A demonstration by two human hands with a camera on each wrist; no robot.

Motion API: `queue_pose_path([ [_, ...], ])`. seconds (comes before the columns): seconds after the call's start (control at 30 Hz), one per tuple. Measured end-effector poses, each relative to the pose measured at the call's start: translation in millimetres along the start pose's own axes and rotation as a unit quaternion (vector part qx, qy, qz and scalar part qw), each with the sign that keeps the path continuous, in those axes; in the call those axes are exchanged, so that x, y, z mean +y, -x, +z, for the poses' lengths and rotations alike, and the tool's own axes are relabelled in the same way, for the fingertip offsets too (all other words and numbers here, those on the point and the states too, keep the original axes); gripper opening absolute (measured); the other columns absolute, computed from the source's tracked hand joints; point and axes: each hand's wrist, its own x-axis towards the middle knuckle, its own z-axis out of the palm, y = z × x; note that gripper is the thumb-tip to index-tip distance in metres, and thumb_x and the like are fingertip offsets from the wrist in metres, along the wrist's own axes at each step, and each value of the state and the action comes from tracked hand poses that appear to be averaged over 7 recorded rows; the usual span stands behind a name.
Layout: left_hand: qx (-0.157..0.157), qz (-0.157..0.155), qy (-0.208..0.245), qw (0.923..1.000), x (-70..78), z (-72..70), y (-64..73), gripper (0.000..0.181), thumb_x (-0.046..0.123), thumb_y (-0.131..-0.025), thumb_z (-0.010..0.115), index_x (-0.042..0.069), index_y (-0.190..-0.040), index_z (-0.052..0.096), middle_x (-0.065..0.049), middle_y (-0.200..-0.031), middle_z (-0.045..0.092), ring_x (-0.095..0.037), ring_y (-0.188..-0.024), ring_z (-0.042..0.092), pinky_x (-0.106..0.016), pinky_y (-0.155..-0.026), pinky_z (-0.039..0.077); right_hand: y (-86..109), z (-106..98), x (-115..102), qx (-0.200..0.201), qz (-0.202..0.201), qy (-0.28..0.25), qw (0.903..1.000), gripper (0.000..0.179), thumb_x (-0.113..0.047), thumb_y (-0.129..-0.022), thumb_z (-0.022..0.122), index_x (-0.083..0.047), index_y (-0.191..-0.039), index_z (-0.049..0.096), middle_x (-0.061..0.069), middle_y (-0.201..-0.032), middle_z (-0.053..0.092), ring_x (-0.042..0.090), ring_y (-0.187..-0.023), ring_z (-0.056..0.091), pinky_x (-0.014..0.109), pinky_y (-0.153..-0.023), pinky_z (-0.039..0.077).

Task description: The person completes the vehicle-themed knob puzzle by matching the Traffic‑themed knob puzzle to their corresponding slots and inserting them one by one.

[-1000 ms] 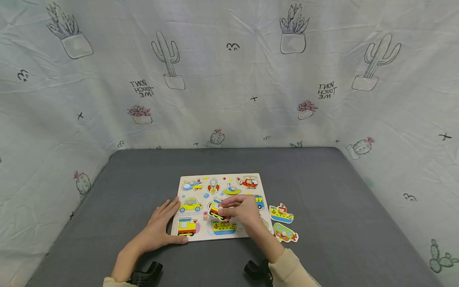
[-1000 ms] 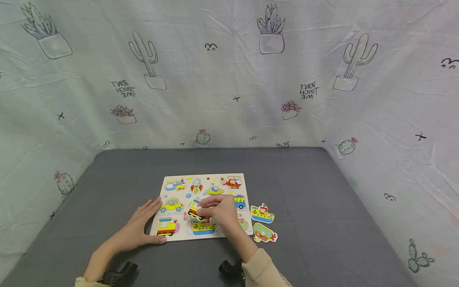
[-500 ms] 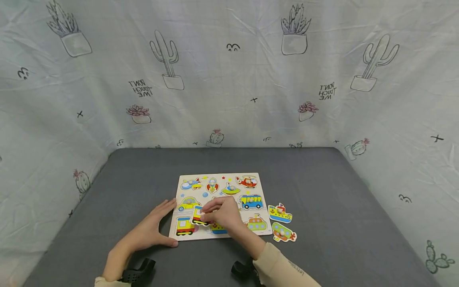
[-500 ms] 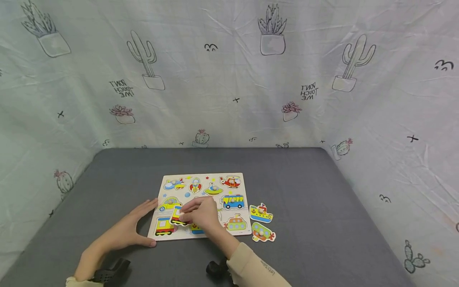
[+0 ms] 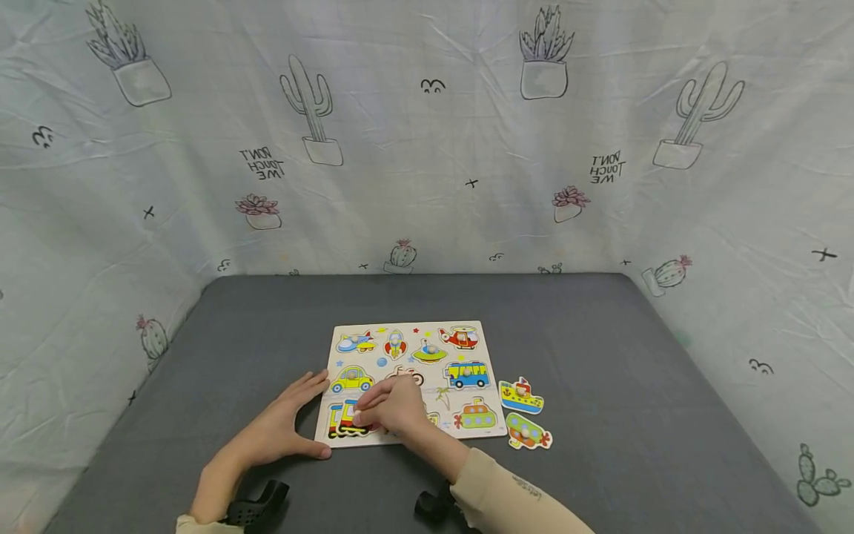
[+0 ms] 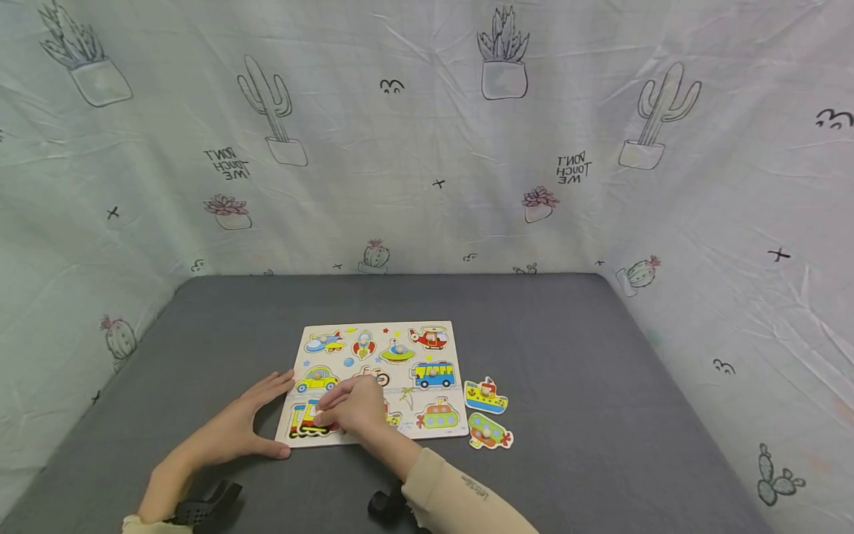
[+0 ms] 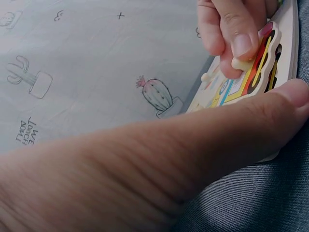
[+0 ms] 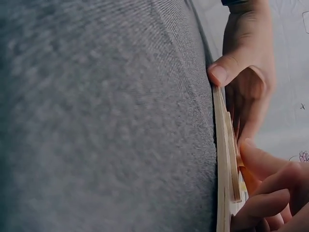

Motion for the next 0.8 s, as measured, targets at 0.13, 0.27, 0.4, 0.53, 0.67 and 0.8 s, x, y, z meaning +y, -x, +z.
queue_pose_path([
  [0.13, -0.001, 0.004, -0.002, 1.0, -1.1, 0.8, -0.4, 0.117, 0.056, -0.059, 0.089, 0.004, -0.15, 0.039, -0.008, -0.159, 0.026, -0.039, -0.146, 0.012, -0.067, -0.107, 0.018, -0.7, 2.9, 0.2, 0.001, 0.0, 0.008, 1.0, 0.015, -0.006, -0.069, 0.089, -0.014, -0.073, 0.077, -0.008, -0.062, 0.068, 0.009, -0.04, 0.05, 0.017, -0.035, 0.034],
  [0.27, -0.002, 0.001, -0.002, 1.0, -1.4, 1.2, -0.6, 0.117, 0.056, -0.059, 0.09, 0.004, -0.151, 0.038, -0.008, -0.16, 0.026, -0.039, -0.146, 0.011, -0.067, -0.107, 0.018, -0.8, 5.3, -0.6, -0.016, -0.003, 0.01, 0.9998, 0.012, -0.007, -0.073, 0.087, -0.014, -0.075, 0.078, -0.007, -0.062, 0.068, 0.009, -0.037, 0.047, 0.017, -0.035, 0.032],
  [0.4, -0.001, -0.001, 0.0, 1.0, -0.7, 1.3, -0.3, 0.117, 0.056, -0.059, 0.09, 0.005, -0.151, 0.038, -0.008, -0.159, 0.026, -0.039, -0.146, 0.011, -0.067, -0.107, 0.018, -0.4, 8.6, -1.5, -0.033, 0.004, 0.0, 0.9995, 0.009, -0.007, -0.076, 0.085, -0.014, -0.076, 0.078, -0.003, -0.061, 0.068, 0.009, -0.032, 0.043, 0.016, -0.032, 0.033],
  [0.53, -0.001, 0.001, -0.001, 1.0, 0.2, 1.4, 0.0, 0.116, 0.055, -0.06, 0.089, 0.004, -0.151, 0.039, -0.008, -0.159, 0.027, -0.039, -0.146, 0.012, -0.067, -0.107, 0.019, -0.1, 12.3, -2.7, -0.037, 0.013, -0.006, 0.9992, 0.01, -0.008, -0.077, 0.085, -0.015, -0.075, 0.078, -0.002, -0.06, 0.068, 0.009, -0.032, 0.043, 0.017, -0.032, 0.034],
  [0.67, -0.001, 0.001, 0.0, 1.0, 0.4, 1.5, -0.2, 0.116, 0.055, -0.06, 0.09, 0.004, -0.151, 0.038, -0.008, -0.159, 0.027, -0.039, -0.146, 0.012, -0.067, -0.107, 0.019, -1.5, 13.3, -3.6, -0.036, 0.015, 0.004, 0.9992, 0.011, -0.009, -0.076, 0.085, -0.015, -0.073, 0.077, -0.003, -0.06, 0.068, 0.01, -0.031, 0.04, 0.016, -0.032, 0.03],
  [0.8, -0.002, 0.0, 0.0, 1.0, -0.1, 0.2, -0.7, 0.117, 0.054, -0.06, 0.09, 0.004, -0.151, 0.038, -0.009, -0.159, 0.026, -0.039, -0.146, 0.011, -0.067, -0.107, 0.018, -3.1, 13.3, -4.4, -0.041, 0.01, 0.022, 0.9989, 0.01, -0.011, -0.076, 0.086, -0.016, -0.073, 0.077, -0.004, -0.059, 0.067, 0.011, -0.031, 0.038, 0.017, -0.032, 0.027],
])
